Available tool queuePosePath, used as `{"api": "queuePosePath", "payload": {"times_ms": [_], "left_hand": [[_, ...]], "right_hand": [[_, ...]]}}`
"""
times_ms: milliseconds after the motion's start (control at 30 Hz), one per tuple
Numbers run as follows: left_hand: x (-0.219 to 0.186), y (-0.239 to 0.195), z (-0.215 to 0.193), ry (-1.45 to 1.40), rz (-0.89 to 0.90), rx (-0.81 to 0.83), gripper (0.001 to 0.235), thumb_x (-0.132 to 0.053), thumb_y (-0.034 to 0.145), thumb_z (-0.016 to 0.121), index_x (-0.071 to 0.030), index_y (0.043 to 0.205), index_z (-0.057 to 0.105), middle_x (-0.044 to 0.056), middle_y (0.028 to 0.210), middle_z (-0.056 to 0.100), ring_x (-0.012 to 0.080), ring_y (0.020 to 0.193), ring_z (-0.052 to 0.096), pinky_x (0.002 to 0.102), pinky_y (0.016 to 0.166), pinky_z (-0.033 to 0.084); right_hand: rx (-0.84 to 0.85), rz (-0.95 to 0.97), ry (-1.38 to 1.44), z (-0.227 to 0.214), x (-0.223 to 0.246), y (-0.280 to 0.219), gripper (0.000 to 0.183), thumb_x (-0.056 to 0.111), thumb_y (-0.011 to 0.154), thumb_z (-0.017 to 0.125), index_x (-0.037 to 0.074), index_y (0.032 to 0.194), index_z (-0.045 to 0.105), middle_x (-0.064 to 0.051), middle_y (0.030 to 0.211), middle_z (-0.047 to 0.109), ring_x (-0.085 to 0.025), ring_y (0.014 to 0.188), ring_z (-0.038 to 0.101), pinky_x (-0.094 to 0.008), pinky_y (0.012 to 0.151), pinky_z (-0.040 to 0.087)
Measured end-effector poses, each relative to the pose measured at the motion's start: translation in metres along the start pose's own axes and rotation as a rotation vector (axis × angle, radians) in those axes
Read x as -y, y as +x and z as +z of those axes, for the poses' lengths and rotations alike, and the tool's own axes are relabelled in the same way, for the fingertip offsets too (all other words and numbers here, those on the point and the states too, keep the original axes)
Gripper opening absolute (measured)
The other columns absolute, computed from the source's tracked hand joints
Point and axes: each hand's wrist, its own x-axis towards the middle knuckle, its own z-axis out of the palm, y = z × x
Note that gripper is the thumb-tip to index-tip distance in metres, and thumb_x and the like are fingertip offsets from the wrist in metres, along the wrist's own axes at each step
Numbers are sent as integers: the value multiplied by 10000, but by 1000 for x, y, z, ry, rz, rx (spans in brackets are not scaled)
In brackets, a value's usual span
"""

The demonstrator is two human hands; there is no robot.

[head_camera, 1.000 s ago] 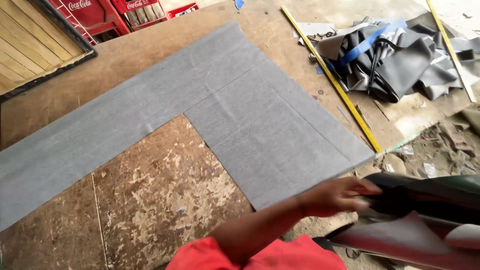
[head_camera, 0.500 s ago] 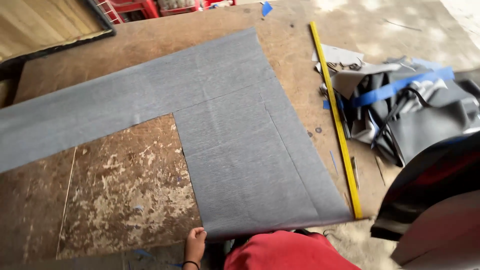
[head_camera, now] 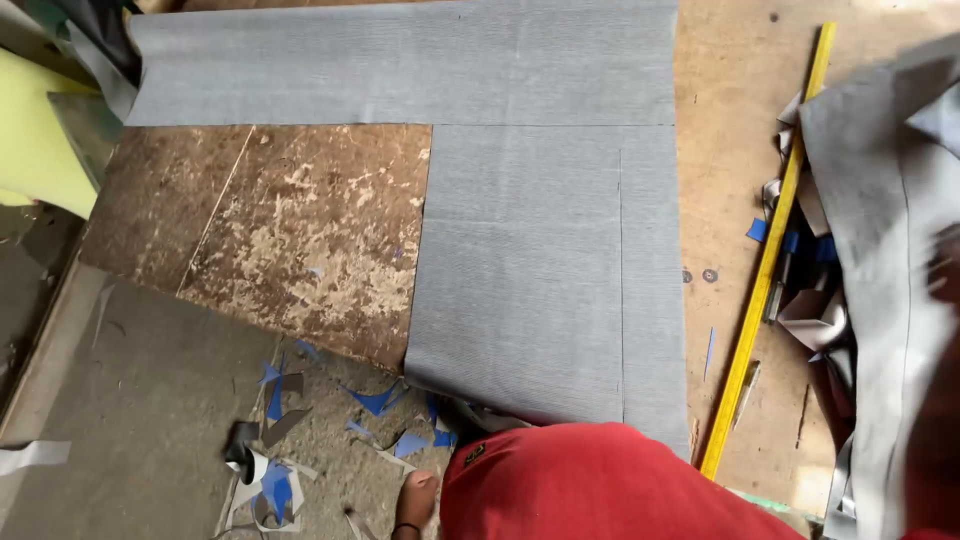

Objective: Cutting large pieces of upholstery fabric into specific patterns using scissors on a workbench.

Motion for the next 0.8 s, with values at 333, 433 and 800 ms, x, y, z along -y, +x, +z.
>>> {"api": "queuePosePath", "payload": {"times_ms": [333, 433, 800], "left_hand": [[-89, 12, -59, -325, 90, -103, 797, -452, 910, 659, -76, 1562, 395, 97, 1613, 420, 280, 1475, 426, 445, 1193, 380], [-128, 39, -69, -317, 202, -68, 851, -530, 846, 683, -71, 1496, 383, 130, 1557, 434, 314, 1436, 432, 497, 1152, 372], [-150, 93, -131, 21, 388, -21, 363, -385, 919, 757, -126, 717, 603, 6, 658, 495, 174, 658, 442, 353, 614, 361]], "right_hand": [[31, 164, -148, 217, -200, -163, 535, 415, 903, 744, 161, 1341, 569, -176, 1125, 703, -395, 993, 666, -486, 803, 489], [53, 169, -183, 230, -186, -211, 464, 332, 921, 678, 177, 1337, 543, -140, 1193, 722, -385, 1124, 642, -525, 828, 489], [83, 54, -415, 299, -173, -323, 413, 336, 908, 610, 182, 1264, 468, -191, 1135, 706, -469, 1014, 653, -593, 694, 478]]}}
